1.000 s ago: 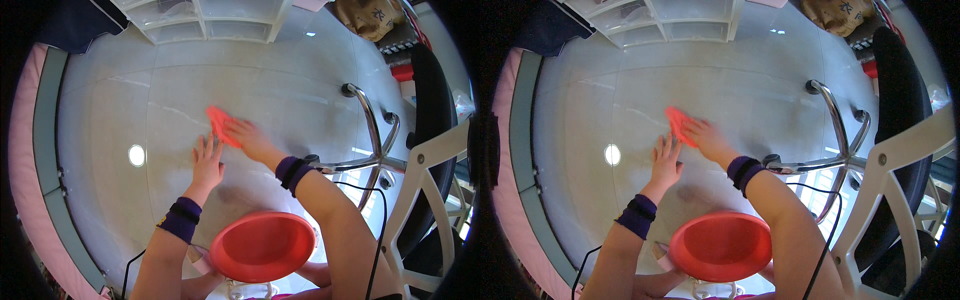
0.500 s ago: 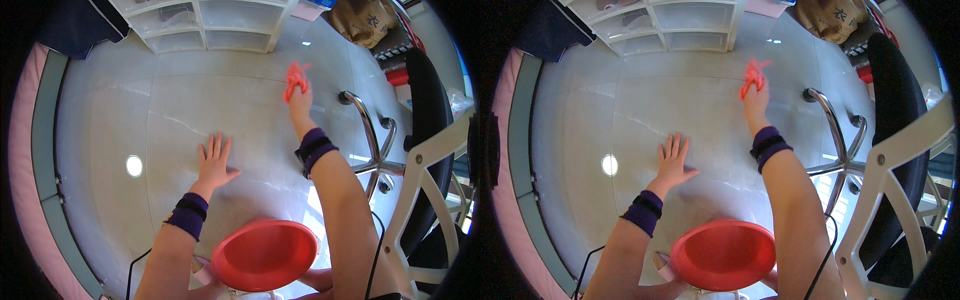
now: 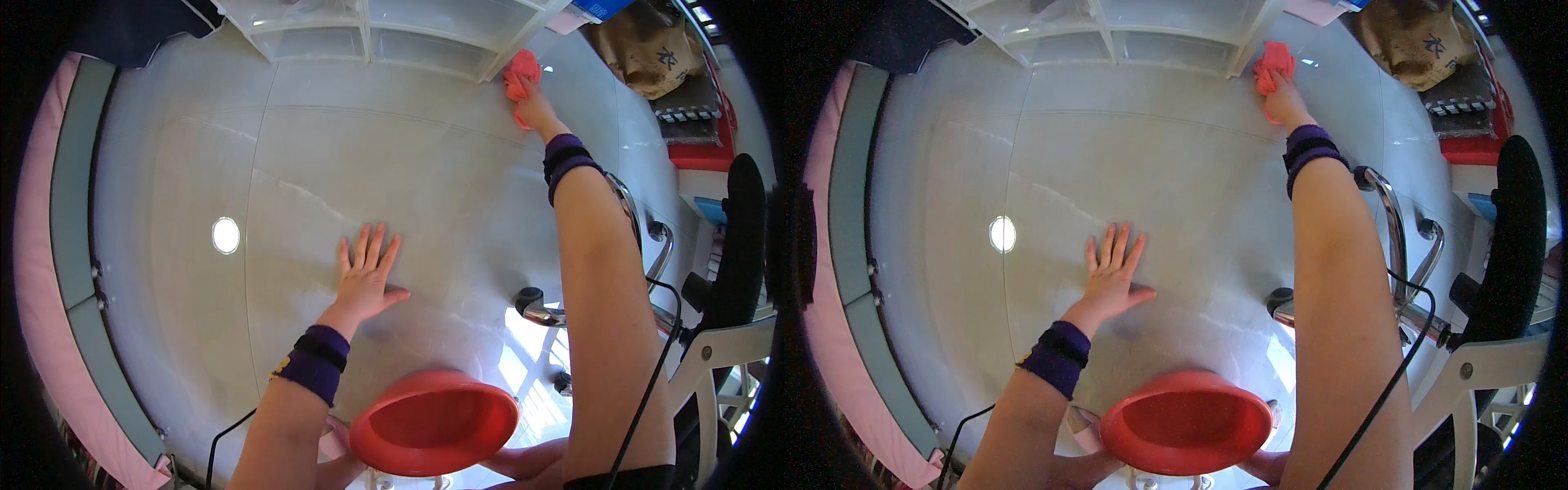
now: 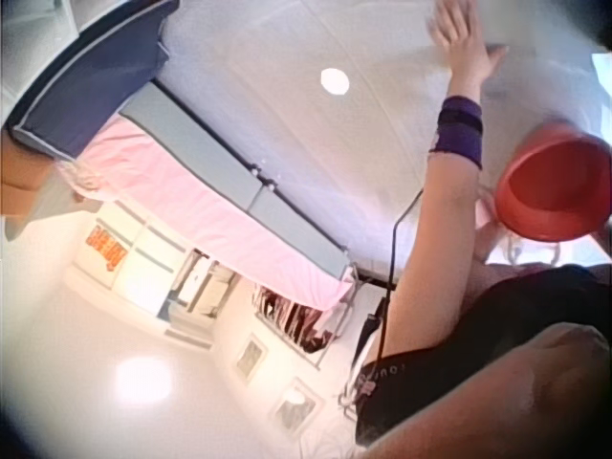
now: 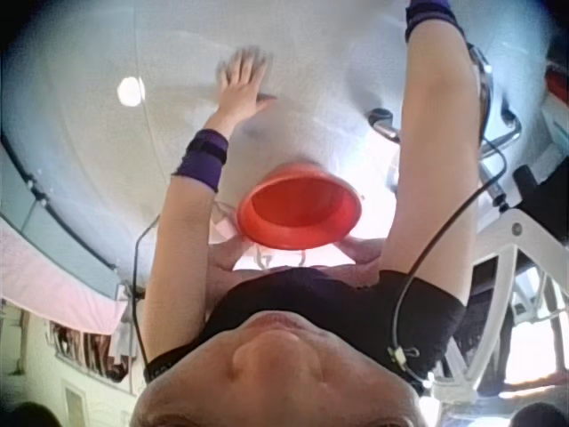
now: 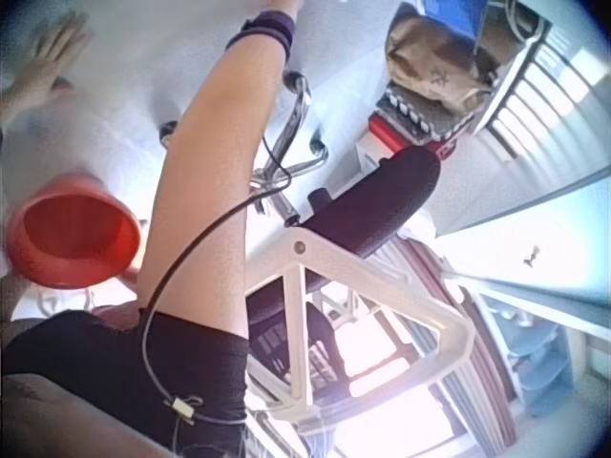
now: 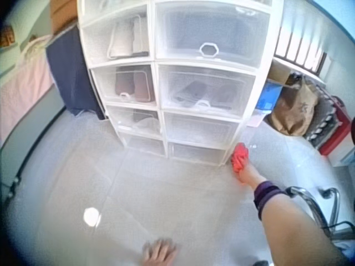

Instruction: The person puts items into a pink makeup case and zips it closed, then uses a pink cloth to wipe the armrests and frame of a black office chair and the floor.

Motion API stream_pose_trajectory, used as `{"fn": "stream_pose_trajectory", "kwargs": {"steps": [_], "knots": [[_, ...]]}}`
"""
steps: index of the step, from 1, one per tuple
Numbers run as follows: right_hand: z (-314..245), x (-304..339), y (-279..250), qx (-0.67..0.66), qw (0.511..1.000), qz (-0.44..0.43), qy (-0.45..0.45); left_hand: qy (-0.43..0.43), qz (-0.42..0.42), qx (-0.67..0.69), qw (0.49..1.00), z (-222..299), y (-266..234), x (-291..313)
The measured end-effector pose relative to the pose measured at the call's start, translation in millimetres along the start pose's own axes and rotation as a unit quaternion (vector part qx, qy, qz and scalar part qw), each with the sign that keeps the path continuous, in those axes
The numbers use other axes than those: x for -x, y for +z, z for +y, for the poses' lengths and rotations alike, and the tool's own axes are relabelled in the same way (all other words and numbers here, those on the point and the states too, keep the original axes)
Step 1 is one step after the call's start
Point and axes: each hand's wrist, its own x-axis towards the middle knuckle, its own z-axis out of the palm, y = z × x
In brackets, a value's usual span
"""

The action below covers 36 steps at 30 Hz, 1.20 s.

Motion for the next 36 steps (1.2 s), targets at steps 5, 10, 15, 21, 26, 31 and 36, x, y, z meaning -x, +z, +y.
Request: {"fn": "stream_pose_trajectory", "kwargs": {"steps": [5,10,15,21,26,31,36], "knots": [[-53.4,60.8,6.3,0.005,0.998,0.0,-0.059,0.001,0.01,-0.015,1.0,-10.4,-3.5,8.1],[-107.6,145.8,4.3,-0.012,0.996,0.001,-0.09,0.01,0.032,-0.018,0.999,-13.2,3.3,11.8],[-173.8,218.2,1.1,-0.069,0.985,-0.07,-0.144,0.024,0.066,-0.023,0.997,-18.0,6.1,14.8],[-201.4,277.1,-8.2,-0.141,0.968,-0.099,-0.184,0.042,0.153,-0.016,0.987,-16.7,8.1,18.6],[-200.9,305.7,-24.2,-0.161,0.951,-0.167,-0.205,0.101,0.309,-0.011,0.946,-21.8,20.3,13.2],[-208.5,328.5,-38.6,-0.147,0.923,-0.293,-0.201,0.042,0.319,0.036,0.946,-25.8,27.1,10.0],[-180.0,345.6,-39.9,-0.271,0.909,-0.306,-0.084,-0.009,0.34,0.093,0.936,-27.5,41.3,23.1]]}}
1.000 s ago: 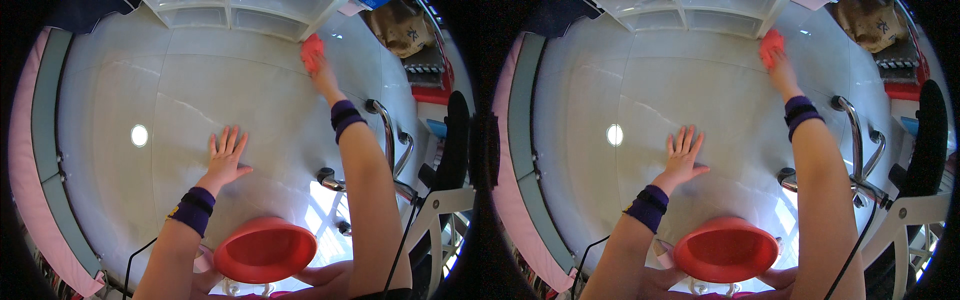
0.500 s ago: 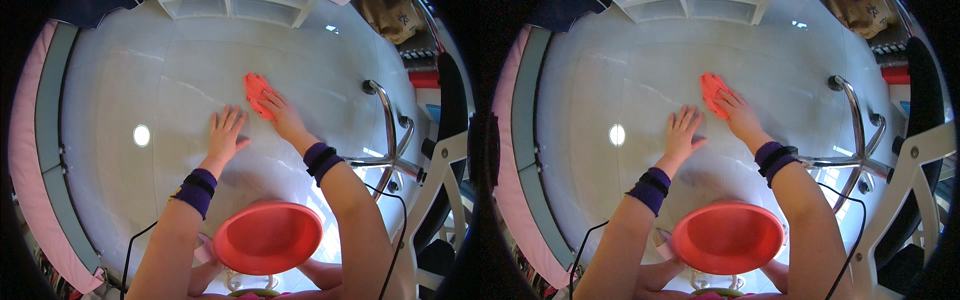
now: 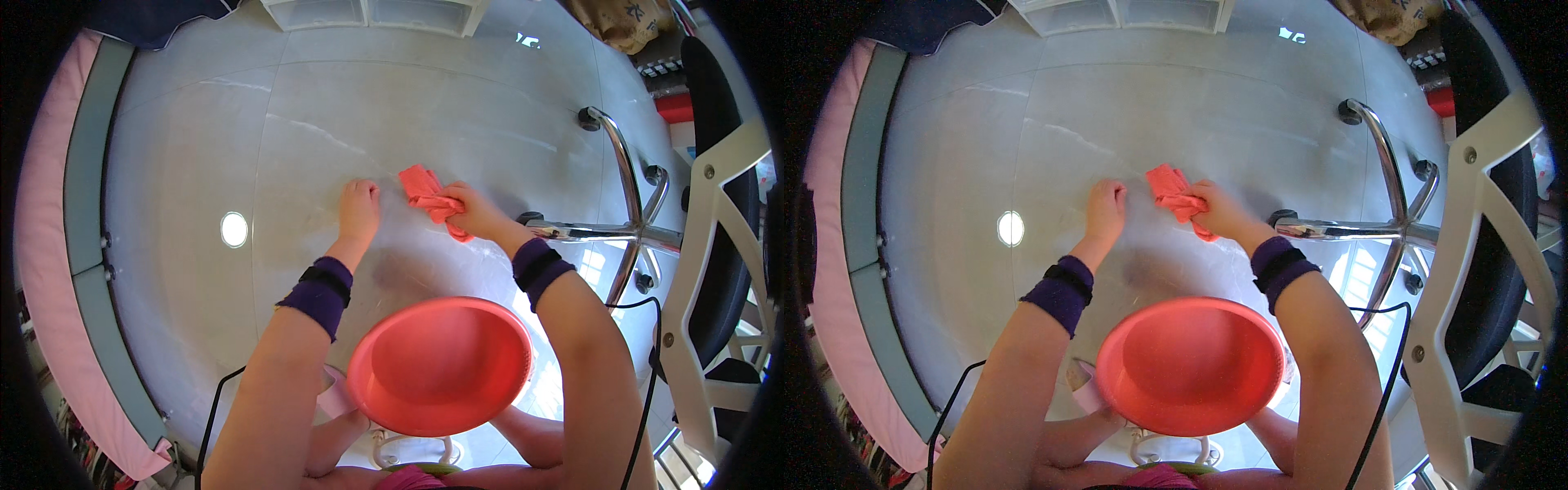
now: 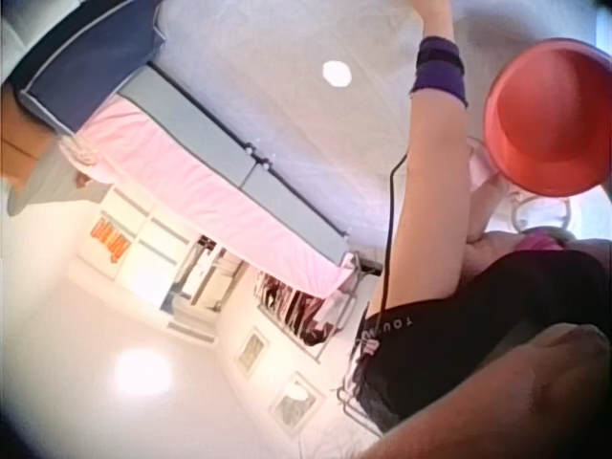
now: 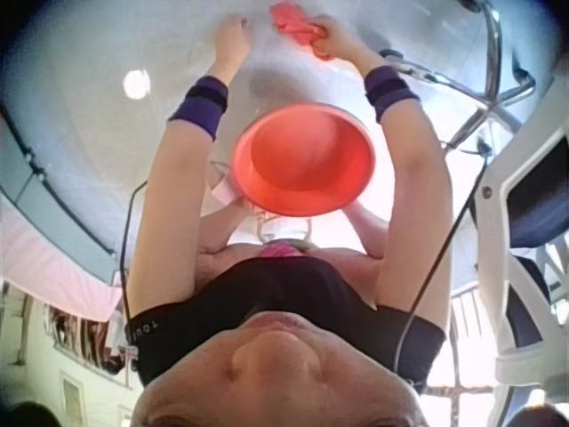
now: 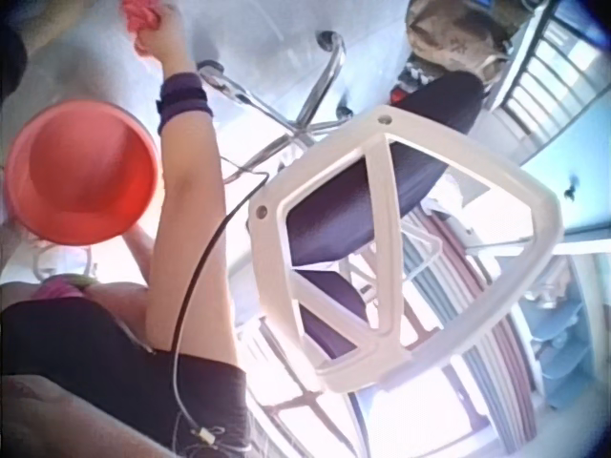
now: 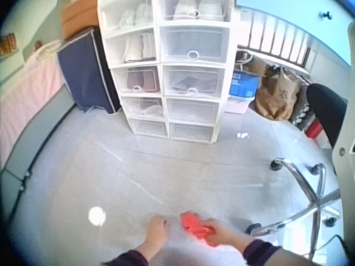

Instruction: The person puts items into a pink makeup case and zips it closed, then uses a pink cloth to wipe the armrests and frame of a black office chair and the floor.

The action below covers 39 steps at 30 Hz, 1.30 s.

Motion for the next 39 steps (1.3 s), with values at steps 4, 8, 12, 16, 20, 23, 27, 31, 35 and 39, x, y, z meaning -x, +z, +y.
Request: {"fn": "stream_pose_trajectory", "kwargs": {"steps": [4,8,12,16,20,23,27,31,35,39], "knots": [[-3.3,24.0,-12.3,-0.117,0.985,0.029,0.125,-0.105,0.003,0.092,0.99,-4.0,-20.1,22.1],[-14.3,50.5,-28.8,-0.233,0.956,0.063,0.169,-0.158,-0.007,0.145,0.977,-0.7,-37.4,38.7],[-43.9,80.1,-38.1,-0.35,0.916,0.122,0.15,-0.156,-0.005,0.173,0.972,15.9,-61.1,49.7],[-69.5,112.9,-39.8,-0.381,0.897,0.172,0.142,-0.123,-0.017,0.197,0.973,45.7,-85.3,62.9],[-78.0,141.0,-26.3,-0.371,0.902,0.185,0.117,-0.119,-0.03,0.154,0.98,54.3,-96.0,77.5],[-68.6,149.5,-11.2,-0.33,0.92,0.172,0.123,-0.115,-0.017,0.142,0.983,27.8,-83.0,92.3],[-68.7,161.6,1.0,-0.293,0.929,0.184,0.134,-0.136,-0.037,0.101,0.985,8.6,-58.3,94.0],[-52.4,172.6,6.6,-0.327,0.914,0.19,0.148,-0.112,0.007,0.032,0.993,5.5,-34.4,73.2],[-53.5,174.0,5.6,-0.339,0.906,0.203,0.154,-0.057,0.006,-0.013,0.998,-8.0,-31.9,62.2],[-55.3,173.4,7.7,-0.35,0.898,0.215,0.161,-0.001,-0.024,-0.052,0.998,-18.5,-32.4,58.2]]}}
